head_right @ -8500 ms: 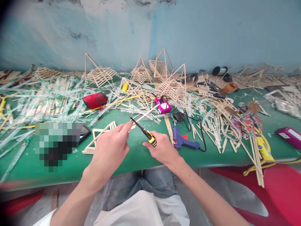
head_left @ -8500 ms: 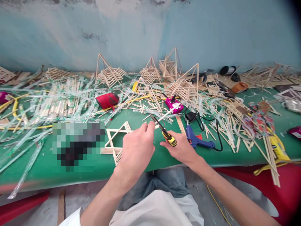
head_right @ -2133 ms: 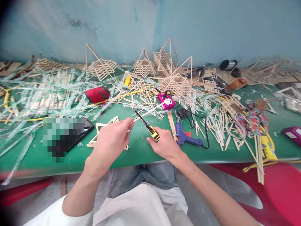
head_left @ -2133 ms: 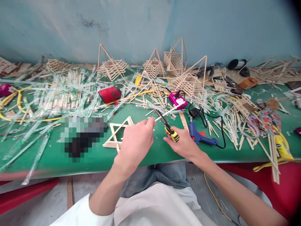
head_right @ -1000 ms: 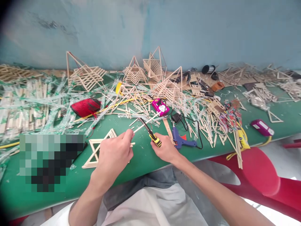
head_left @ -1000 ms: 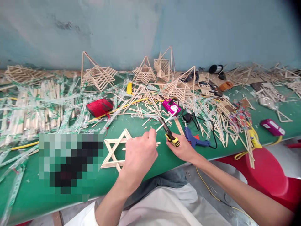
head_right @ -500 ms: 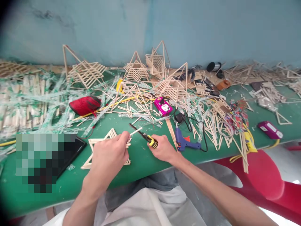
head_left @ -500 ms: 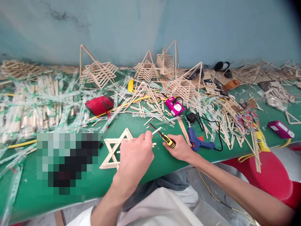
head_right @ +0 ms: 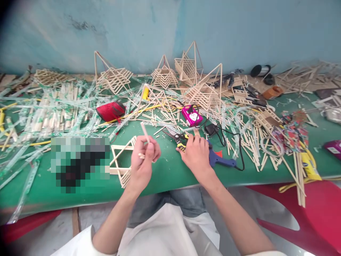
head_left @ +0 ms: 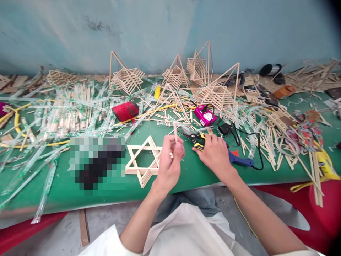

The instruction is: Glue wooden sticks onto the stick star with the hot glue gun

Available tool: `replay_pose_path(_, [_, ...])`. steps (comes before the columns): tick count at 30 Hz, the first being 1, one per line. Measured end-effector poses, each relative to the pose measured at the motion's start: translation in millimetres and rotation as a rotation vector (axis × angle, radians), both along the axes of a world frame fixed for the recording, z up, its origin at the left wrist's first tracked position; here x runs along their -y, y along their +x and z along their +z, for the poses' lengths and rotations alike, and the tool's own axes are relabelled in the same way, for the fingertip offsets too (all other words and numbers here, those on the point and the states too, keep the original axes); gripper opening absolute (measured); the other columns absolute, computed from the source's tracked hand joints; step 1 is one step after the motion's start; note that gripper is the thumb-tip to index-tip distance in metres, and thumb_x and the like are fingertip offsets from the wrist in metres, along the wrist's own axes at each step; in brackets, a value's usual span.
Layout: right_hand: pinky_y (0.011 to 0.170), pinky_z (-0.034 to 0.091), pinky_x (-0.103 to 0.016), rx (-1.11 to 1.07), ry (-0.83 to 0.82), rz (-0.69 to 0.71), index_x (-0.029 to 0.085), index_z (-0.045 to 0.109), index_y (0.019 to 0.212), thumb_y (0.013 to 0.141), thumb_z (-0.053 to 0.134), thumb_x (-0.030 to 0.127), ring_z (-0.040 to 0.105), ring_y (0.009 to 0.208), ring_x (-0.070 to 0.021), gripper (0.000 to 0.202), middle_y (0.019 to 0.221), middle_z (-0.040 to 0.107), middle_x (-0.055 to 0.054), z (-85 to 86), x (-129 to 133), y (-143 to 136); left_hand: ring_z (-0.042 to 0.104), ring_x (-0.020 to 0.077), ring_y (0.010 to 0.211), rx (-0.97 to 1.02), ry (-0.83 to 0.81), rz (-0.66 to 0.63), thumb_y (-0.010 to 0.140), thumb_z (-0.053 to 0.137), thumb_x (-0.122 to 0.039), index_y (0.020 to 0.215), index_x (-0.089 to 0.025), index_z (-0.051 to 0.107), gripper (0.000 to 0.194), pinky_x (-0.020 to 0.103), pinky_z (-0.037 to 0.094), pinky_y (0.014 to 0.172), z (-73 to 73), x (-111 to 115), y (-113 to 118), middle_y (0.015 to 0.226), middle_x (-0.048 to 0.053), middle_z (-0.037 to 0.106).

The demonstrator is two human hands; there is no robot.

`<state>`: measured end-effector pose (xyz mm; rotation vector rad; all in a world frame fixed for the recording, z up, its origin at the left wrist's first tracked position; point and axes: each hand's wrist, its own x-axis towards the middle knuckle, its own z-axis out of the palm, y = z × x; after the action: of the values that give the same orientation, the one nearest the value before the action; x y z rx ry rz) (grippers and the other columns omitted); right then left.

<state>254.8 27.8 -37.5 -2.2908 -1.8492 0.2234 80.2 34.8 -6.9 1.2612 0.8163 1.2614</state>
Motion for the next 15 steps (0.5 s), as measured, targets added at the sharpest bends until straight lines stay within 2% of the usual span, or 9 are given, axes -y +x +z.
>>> replay_pose_path(4, [0.095, 0.042, -0.057, 0.042, 0.04, 0.055, 0.004, 0.057, 0.119, 0.089, 0.067, 0.047, 0.056, 0.109, -0.0433, 0.054, 0.114, 0.061, -0.03, -10.1, -9.6, -11.8, 0.045, 0.0108, 0.064, -0.063, 0.01, 0.01, 0.103, 0.048, -0.052, 0.104, -0.022, 0.046, 0.03, 0.023, 0.04, 0.062, -26.5, 6.8, 24.8, 0.073, -0.005, 0.043])
replay_pose_path(7, [0.095, 0.044, -0.056, 0.016, 0.063, 0.094, 0.003, 0.057, 0.121, 0.092, 0.061, 0.049, 0.055, 0.11, -0.0425, 0.054, 0.117, 0.06, -0.029, -16.2, -12.6, -22.4, 0.046, 0.011, 0.067, -0.109, 0.011, 0.056, 0.104, 0.046, -0.051, 0.106, -0.022, 0.046, 0.029, 0.025, 0.041, 0.066, -47.7, 15.9, 28.3, 0.079, -0.003, 0.045])
replay_pose_path(10, [0.103, 0.041, -0.057, -0.02, 0.102, 0.13, 0.003, 0.053, 0.13, 0.091, 0.063, 0.045, 0.048, 0.124, -0.0442, 0.058, 0.131, 0.054, -0.029, -21.9, -9.3, -21.0, 0.045, 0.011, 0.068, -0.15, 0.002, 0.09, 0.105, 0.043, -0.053, 0.106, -0.022, 0.047, 0.031, 0.026, 0.041, 0.067, -64.3, 27.1, 30.1, 0.083, -0.002, 0.048])
replay_pose_path(12, [0.107, 0.04, -0.057, -0.103, 0.208, 0.151, 0.007, 0.053, 0.134, 0.091, 0.064, 0.042, 0.045, 0.13, -0.042, 0.056, 0.136, 0.051, -0.026, -22.3, -2.2, -11.7, 0.048, 0.0113, 0.069, -0.172, -0.008, 0.083, 0.104, 0.044, -0.054, 0.105, -0.022, 0.05, 0.033, 0.026, 0.043, 0.068, -70.3, 33.3, 31.5, 0.082, -0.001, 0.05])
replay_pose_path(15, [0.105, 0.046, -0.051, -0.343, 0.454, 0.186, 0.015, 0.061, 0.125, 0.095, 0.056, 0.032, 0.055, 0.121, -0.0332, 0.034, 0.123, 0.058, -0.018, -11.9, 16.0, 4.6, 0.052, 0.0111, 0.069, -0.19, -0.029, 0.067, 0.1, 0.053, -0.053, 0.103, -0.021, 0.053, 0.032, 0.025, 0.043, 0.068, -71.8, 38.0, 33.0, 0.081, -0.002, 0.053])
